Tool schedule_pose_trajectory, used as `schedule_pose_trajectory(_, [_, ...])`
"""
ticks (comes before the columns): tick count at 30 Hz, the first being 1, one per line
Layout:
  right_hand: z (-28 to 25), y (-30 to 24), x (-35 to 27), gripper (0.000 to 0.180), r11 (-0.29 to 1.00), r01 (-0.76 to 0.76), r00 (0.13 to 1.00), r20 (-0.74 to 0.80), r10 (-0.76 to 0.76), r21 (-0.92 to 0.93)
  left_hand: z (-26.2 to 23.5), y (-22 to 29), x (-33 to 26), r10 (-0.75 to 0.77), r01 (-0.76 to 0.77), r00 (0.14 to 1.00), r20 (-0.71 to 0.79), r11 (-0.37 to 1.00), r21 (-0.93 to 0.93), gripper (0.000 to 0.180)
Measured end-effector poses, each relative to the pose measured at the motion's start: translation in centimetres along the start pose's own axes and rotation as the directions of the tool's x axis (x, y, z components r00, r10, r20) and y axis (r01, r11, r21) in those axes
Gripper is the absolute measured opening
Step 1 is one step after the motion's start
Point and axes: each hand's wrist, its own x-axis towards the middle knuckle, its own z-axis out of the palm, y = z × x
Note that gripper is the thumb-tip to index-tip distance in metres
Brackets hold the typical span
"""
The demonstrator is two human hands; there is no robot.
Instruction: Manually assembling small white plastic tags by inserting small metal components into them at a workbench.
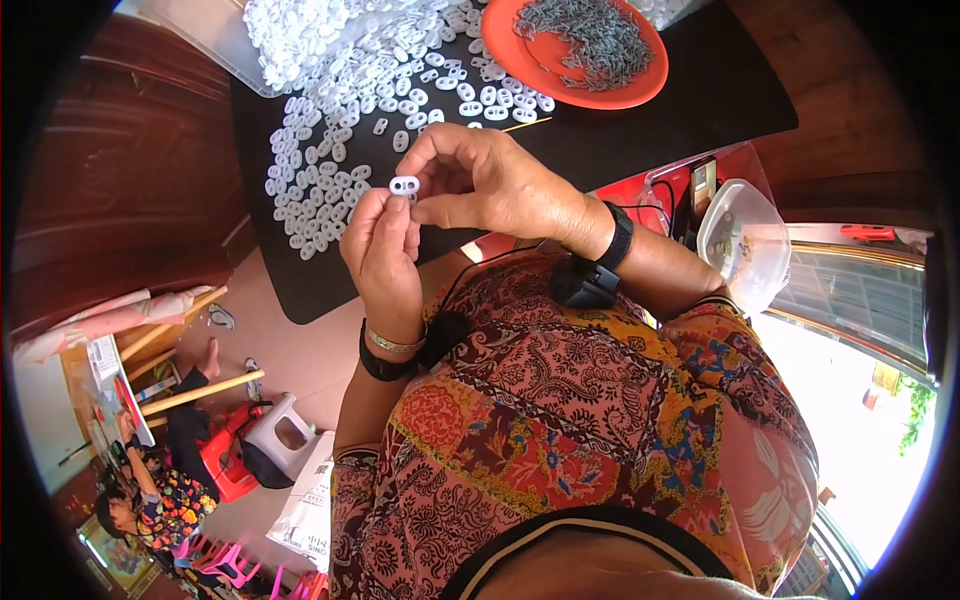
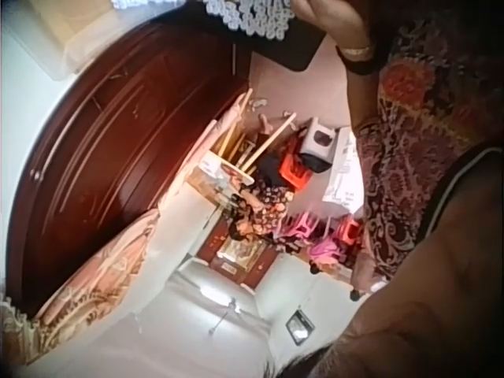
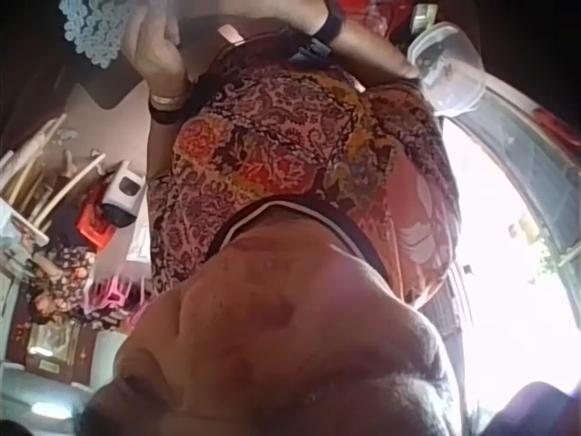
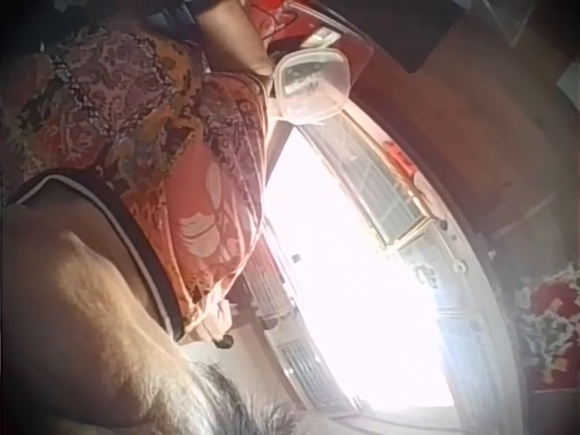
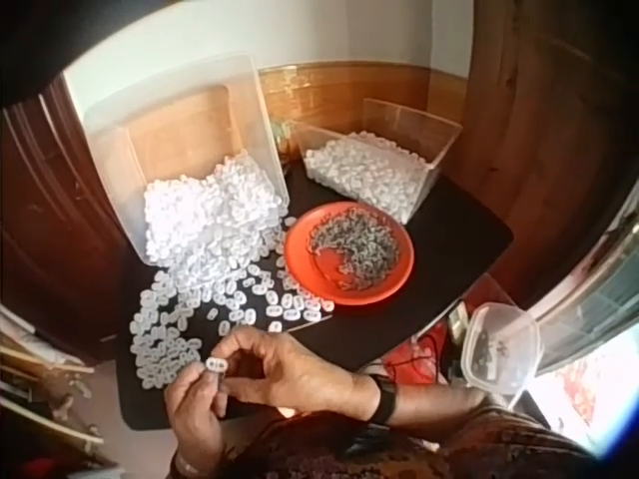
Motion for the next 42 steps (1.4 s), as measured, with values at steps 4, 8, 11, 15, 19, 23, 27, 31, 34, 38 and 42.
schedule_pose_trajectory(4, [0.3, 0.1, -0.3, 0.022, 0.999, 0.045, 0.996, -0.075, -0.047, -0.022, 0.3, 0.2, 0.1, -0.008, 0.008, 1.0, -0.016, 1.0, 0.023, 0.019])
schedule_pose_trajectory(8, [-0.1, -0.3, -0.6, 0.021, 0.998, 0.038, 0.998, -0.051, -0.04, -0.043, 0.1, 0.2, 0.2, -0.014, 0.014, 1.0, 0.012, 1.0, 0.002, 0.027])
schedule_pose_trajectory(11, [-0.6, -0.8, -0.9, 0.022, 0.998, 0.004, 1.0, 0.013, -0.005, 0.061, 0.2, 0.7, 0.4, -0.05, 0.053, 0.996, 0.076, 0.998, -0.042, 0.032])
schedule_pose_trajectory(15, [-0.9, -0.9, -1.1, 0.022, 0.999, -0.013, 0.999, 0.05, 0.01, 0.052, 0.1, 1.1, 1.0, -0.121, 0.14, 0.971, 0.206, 0.987, -0.078, 0.032])
schedule_pose_trajectory(19, [-0.9, -1.2, -1.3, 0.022, 0.995, 0.025, 1.0, 0.019, -0.024, -0.095, 0.4, 0.9, 0.9, -0.082, 0.077, 0.987, 0.14, 0.996, 0.044, 0.03])
schedule_pose_trajectory(23, [-0.4, -0.7, -1.4, 0.023, 0.958, 0.156, 0.985, -0.037, -0.169, -0.241, 0.5, 0.7, 0.7, -0.033, 0.021, 0.994, 0.106, 0.994, 0.108, 0.029])
schedule_pose_trajectory(27, [0.0, 0.0, -1.4, 0.027, 0.897, 0.269, 0.949, -0.062, -0.308, -0.35, 0.0, 0.5, 0.8, -0.045, 0.031, 0.992, 0.12, 0.993, 0.118, 0.029])
schedule_pose_trajectory(31, [0.1, 0.3, -1.3, 0.029, 0.884, 0.314, 0.935, -0.048, -0.351, -0.348, -0.4, 0.3, 0.6, -0.004, 0.008, 0.988, 0.155, 1.0, -0.025, 0.027])
schedule_pose_trajectory(34, [0.1, 0.2, -1.6, 0.028, 0.875, 0.329, 0.928, -0.051, -0.37, -0.355, -1.0, 0.0, 0.7, 0.027, -0.008, 0.973, 0.228, 0.996, -0.083, 0.025])
schedule_pose_trajectory(38, [0.0, -0.1, -1.6, 0.027, 0.872, 0.335, 0.93, -0.021, -0.366, -0.357, -1.4, -0.7, 0.6, 0.112, -0.101, 0.96, 0.258, 0.993, -0.054, 0.021])
schedule_pose_trajectory(42, [0.0, -0.1, -1.8, 0.026, 0.852, 0.354, 0.921, -0.017, -0.39, -0.386, -1.8, -1.5, 0.6, 0.205, -0.195, 0.93, 0.306, 0.979, -0.062, 0.018])
